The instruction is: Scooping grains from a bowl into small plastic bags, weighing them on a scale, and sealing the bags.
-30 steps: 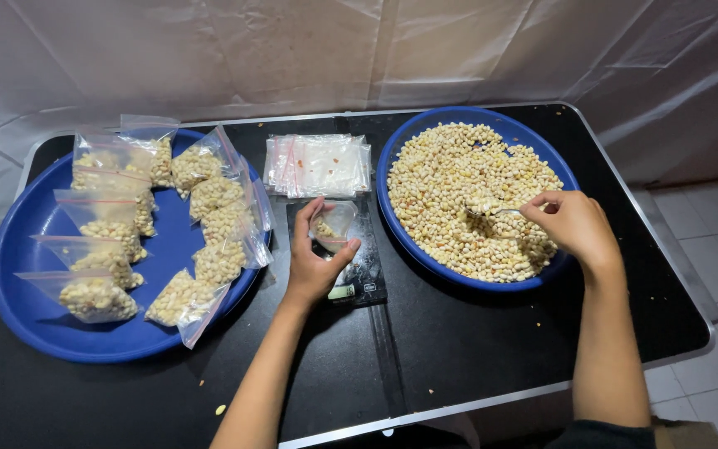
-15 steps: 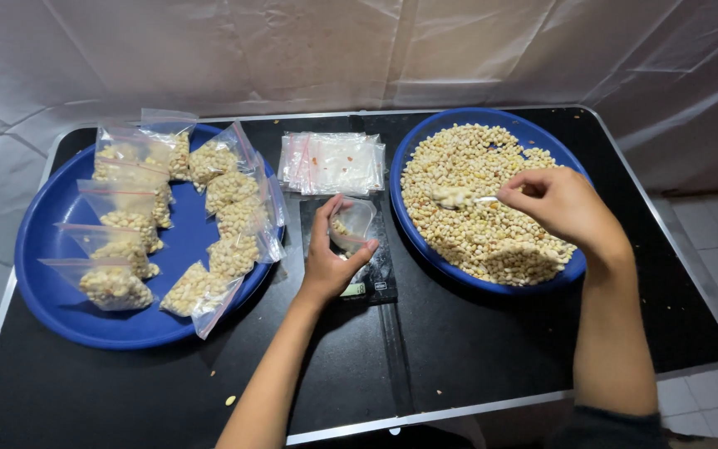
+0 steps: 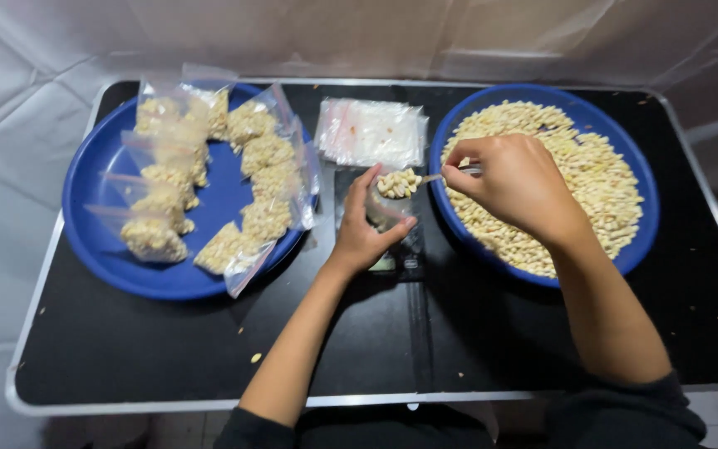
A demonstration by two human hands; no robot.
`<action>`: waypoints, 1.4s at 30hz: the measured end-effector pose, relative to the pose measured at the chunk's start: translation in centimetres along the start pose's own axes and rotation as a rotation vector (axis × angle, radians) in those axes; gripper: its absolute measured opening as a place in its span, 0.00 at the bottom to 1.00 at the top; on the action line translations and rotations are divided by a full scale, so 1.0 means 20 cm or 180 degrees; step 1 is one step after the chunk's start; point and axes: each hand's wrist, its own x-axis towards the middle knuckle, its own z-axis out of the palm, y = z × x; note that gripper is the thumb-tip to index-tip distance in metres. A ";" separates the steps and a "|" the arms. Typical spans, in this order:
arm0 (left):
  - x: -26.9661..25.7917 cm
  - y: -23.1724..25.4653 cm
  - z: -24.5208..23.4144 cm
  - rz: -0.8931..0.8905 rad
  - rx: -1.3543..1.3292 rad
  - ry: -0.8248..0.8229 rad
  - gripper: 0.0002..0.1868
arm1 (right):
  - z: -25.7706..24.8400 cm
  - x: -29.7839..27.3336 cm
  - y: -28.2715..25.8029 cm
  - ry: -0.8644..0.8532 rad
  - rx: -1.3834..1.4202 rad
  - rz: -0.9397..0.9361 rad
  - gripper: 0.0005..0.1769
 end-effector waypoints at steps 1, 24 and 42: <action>-0.01 0.01 -0.01 -0.0030 0.0018 0.0016 0.51 | 0.07 0.00 0.00 -0.0027 0.0019 -0.0020 0.16; 0.00 0.05 -0.07 0.0192 0.0217 -0.0316 0.50 | -0.07 -0.41 0.41 0.1128 -0.0819 0.0774 0.12; 0.01 -0.05 -0.03 0.0207 0.0045 -0.0092 0.53 | 0.11 -0.14 0.43 -0.0986 0.0203 0.0981 0.17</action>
